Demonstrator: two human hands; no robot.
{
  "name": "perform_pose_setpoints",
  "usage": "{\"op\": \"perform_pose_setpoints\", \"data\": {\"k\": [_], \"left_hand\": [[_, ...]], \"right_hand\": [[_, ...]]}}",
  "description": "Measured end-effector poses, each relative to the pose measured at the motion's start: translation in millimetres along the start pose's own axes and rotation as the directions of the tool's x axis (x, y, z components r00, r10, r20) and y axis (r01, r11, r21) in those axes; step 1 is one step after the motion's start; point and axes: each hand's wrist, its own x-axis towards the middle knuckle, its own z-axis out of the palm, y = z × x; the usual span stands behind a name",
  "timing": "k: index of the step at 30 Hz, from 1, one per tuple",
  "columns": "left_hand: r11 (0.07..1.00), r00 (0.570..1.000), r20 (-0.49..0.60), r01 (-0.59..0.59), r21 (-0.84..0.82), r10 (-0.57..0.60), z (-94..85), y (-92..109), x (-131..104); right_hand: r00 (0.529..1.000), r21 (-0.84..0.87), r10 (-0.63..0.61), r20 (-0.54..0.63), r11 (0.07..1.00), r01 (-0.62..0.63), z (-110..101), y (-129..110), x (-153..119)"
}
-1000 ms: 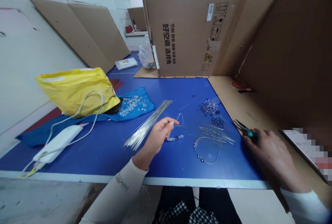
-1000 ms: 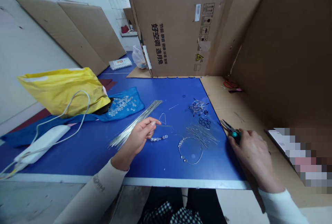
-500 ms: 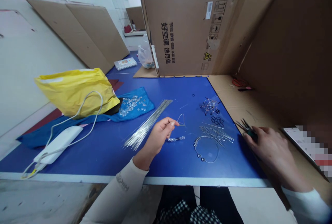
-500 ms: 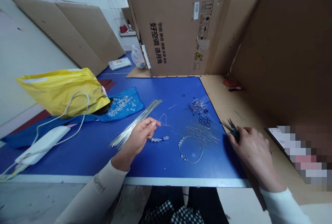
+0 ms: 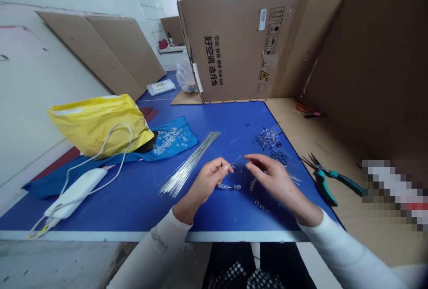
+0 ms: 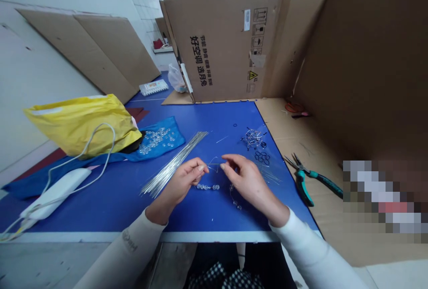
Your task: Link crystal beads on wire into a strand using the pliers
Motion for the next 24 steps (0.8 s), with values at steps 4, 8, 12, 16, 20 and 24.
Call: {"op": "perform_pose_setpoints", "data": {"k": [4,8,12,16,20,24], "left_hand": [[1.000,1.000,0.028,0.015,0.007,-0.015,-0.1,-2.4,-0.7],[0.999,0.999,0.002,0.034,0.016,-0.034,0.5,-2.4,-0.9],[0.999,0.999,-0.006,0.043,-0.016,-0.043,1.1,-2.3,0.2],[0.996,0.998,-0.017,0.057,-0.065,-0.058,1.4,-2.9,1.0],[0.993,0.998,-0.007,0.062,-0.096,-0.063,1.1,-2.3,1.2],[0.994,0.998,-0.032,0.045,-0.100,-0.049,0.1,-2.7,1.9]], "right_hand": [[0.998,0.228,0.061,-0.036,0.972,-0.051,18.8,1.1,12.9],[0.994,0.334,0.109,-0.023,0.938,-0.095,19.1,3.9,14.8],[0.990,0.384,0.138,-0.009,0.915,-0.124,19.1,6.0,14.9],[0.987,0.401,0.161,0.027,0.902,-0.158,23.4,10.8,16.9],[0.995,0.256,0.102,0.015,0.961,-0.103,13.7,18.6,16.6],[0.999,-0.305,-0.004,-0.038,0.952,-0.007,-16.1,30.9,11.8]]}}
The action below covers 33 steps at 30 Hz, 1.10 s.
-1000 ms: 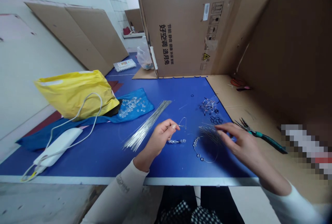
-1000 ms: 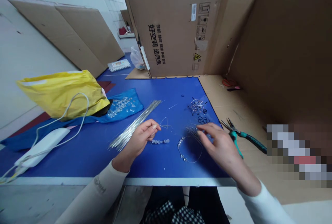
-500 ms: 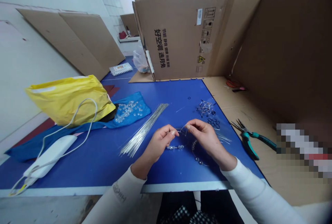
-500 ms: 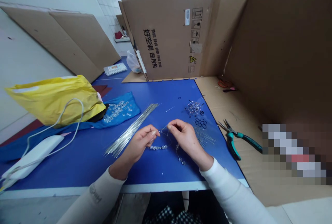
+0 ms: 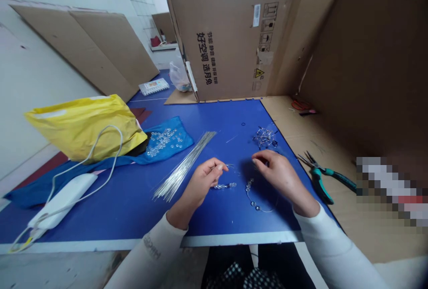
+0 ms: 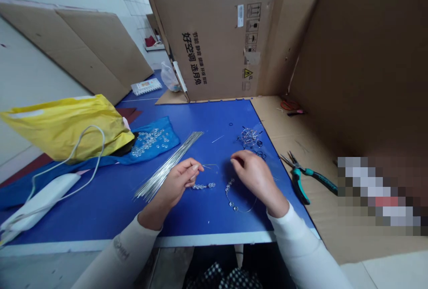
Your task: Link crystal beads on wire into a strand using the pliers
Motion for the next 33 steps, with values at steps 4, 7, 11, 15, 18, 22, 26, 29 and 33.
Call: {"op": "perform_pose_setpoints", "data": {"k": [4,7,11,15,18,22,26,29,33], "left_hand": [[0.998,0.999,-0.035,-0.023,0.050,0.025,-1.1,-2.0,1.4],[0.996,0.995,-0.087,-0.044,0.071,0.050,-1.2,-4.0,3.2],[0.995,0.984,-0.149,-0.099,0.028,0.102,-0.9,-6.6,5.9],[0.983,0.962,-0.212,-0.153,0.105,0.172,-1.0,-6.1,5.9],[0.905,0.923,-0.216,-0.230,0.359,0.320,0.0,-3.3,3.8],[0.608,0.869,0.042,-0.379,0.698,0.494,4.9,-1.4,1.6],[0.438,0.846,0.324,-0.505,0.744,0.424,10.2,-5.2,0.7],[0.401,0.846,0.442,-0.532,0.746,0.298,12.3,-7.7,-1.1],[0.344,0.856,0.499,-0.512,0.787,0.132,13.9,-8.1,-3.5]], "right_hand": [[0.999,-0.529,0.010,0.043,0.849,0.014,-16.0,22.7,-6.9],[0.991,-0.644,-0.020,0.130,0.759,0.100,-13.5,34.1,-11.6],[0.984,-0.639,-0.065,0.167,0.753,0.158,-3.5,41.5,-12.8],[0.984,-0.636,-0.081,0.158,0.754,0.164,0.6,44.1,-10.9],[0.988,-0.627,-0.082,0.127,0.766,0.144,-1.2,43.1,-10.1],[0.998,-0.611,-0.047,0.048,0.789,0.067,-5.5,39.6,-9.3],[0.998,-0.381,0.050,-0.039,0.922,-0.061,-8.1,39.2,-6.5],[0.992,-0.127,0.102,-0.071,0.986,-0.110,-8.4,41.1,-4.2],[0.981,0.052,0.176,-0.080,0.984,-0.172,-7.3,43.3,-2.9]]}}
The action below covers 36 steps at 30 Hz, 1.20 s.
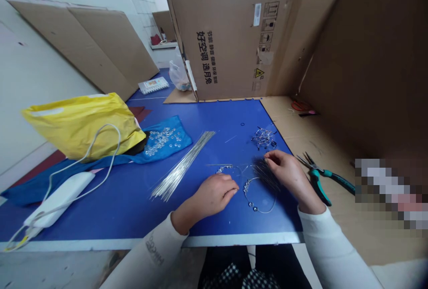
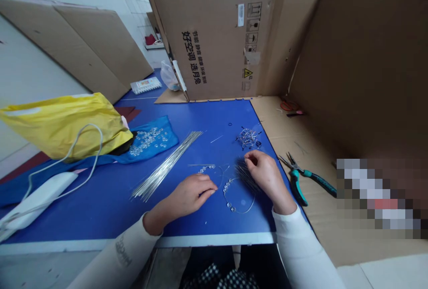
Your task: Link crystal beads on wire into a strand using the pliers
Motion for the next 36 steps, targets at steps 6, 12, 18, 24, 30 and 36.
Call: {"op": "perform_pose_setpoints", "data": {"k": [6,12,18,24,30,36], "left_hand": [[1.000,0.999,0.044,0.025,0.005,-0.025,-0.8,-3.0,0.9],[0.999,0.998,0.039,0.046,-0.007,-0.046,0.6,-9.1,0.2],[0.984,0.988,-0.096,0.105,-0.142,-0.120,-4.0,-3.9,1.4],[0.899,0.920,-0.223,0.222,-0.378,-0.321,-13.7,11.3,30.5],[0.643,0.930,-0.079,0.186,-0.743,-0.360,-2.6,20.2,76.1],[0.441,0.896,-0.009,0.210,-0.873,-0.445,12.3,24.1,83.4]], "right_hand": [[0.995,0.178,0.084,-0.051,0.981,-0.074,1.2,1.7,2.5],[0.972,0.503,0.233,-0.002,0.841,-0.201,-1.1,-0.8,5.6],[0.972,0.591,0.233,0.019,0.782,-0.199,-3.8,-8.1,6.7],[0.979,0.703,0.190,0.074,0.686,-0.186,-7.0,-29.5,14.1],[0.977,0.753,0.141,0.158,0.623,-0.212,-2.8,-36.1,14.8],[0.973,0.755,0.151,0.175,0.613,-0.232,4.1,-30.8,9.0]]}}
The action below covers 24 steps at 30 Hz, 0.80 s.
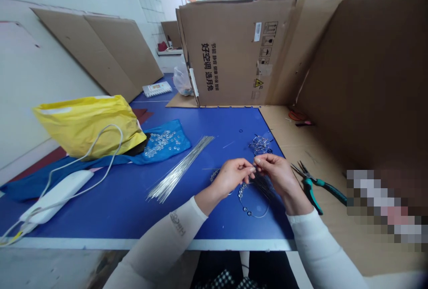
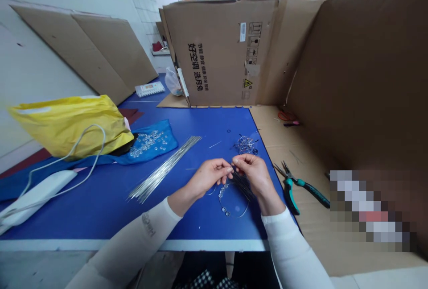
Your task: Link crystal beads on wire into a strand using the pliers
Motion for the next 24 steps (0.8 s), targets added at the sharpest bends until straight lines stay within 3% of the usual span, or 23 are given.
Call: {"op": "perform_pose_setpoints", "data": {"k": [6,10,13,17,22,24], "left_hand": [[0.996,0.997,-0.077,0.009,-0.093,-0.016,1.2,-7.3,-3.1],[0.996,0.989,-0.149,-0.008,-0.083,-0.005,-6.8,-5.4,-2.7],[0.988,0.977,-0.210,-0.008,-0.151,-0.024,-21.7,-1.4,-4.0],[0.971,0.964,-0.265,-0.033,-0.236,-0.031,-41.0,0.9,-9.2],[0.959,0.957,-0.272,0.023,-0.281,-0.102,-47.9,-2.8,-15.3],[0.959,0.960,-0.261,0.029,-0.281,-0.106,-46.4,-3.8,-16.4]], "right_hand": [[0.999,-0.033,-0.034,-0.038,0.999,0.033,3.8,0.4,-1.6],[0.989,-0.103,-0.091,-0.115,0.992,0.079,-11.3,-2.9,1.0],[0.969,-0.288,-0.159,-0.188,0.952,0.100,-27.1,-2.5,5.6],[0.941,-0.575,-0.257,-0.220,0.814,0.088,-35.6,2.9,9.3],[0.945,-0.923,-0.327,0.018,0.358,0.141,-27.7,11.4,6.4],[0.945,-0.940,-0.325,0.045,0.307,0.150,-23.9,13.1,5.0]]}}
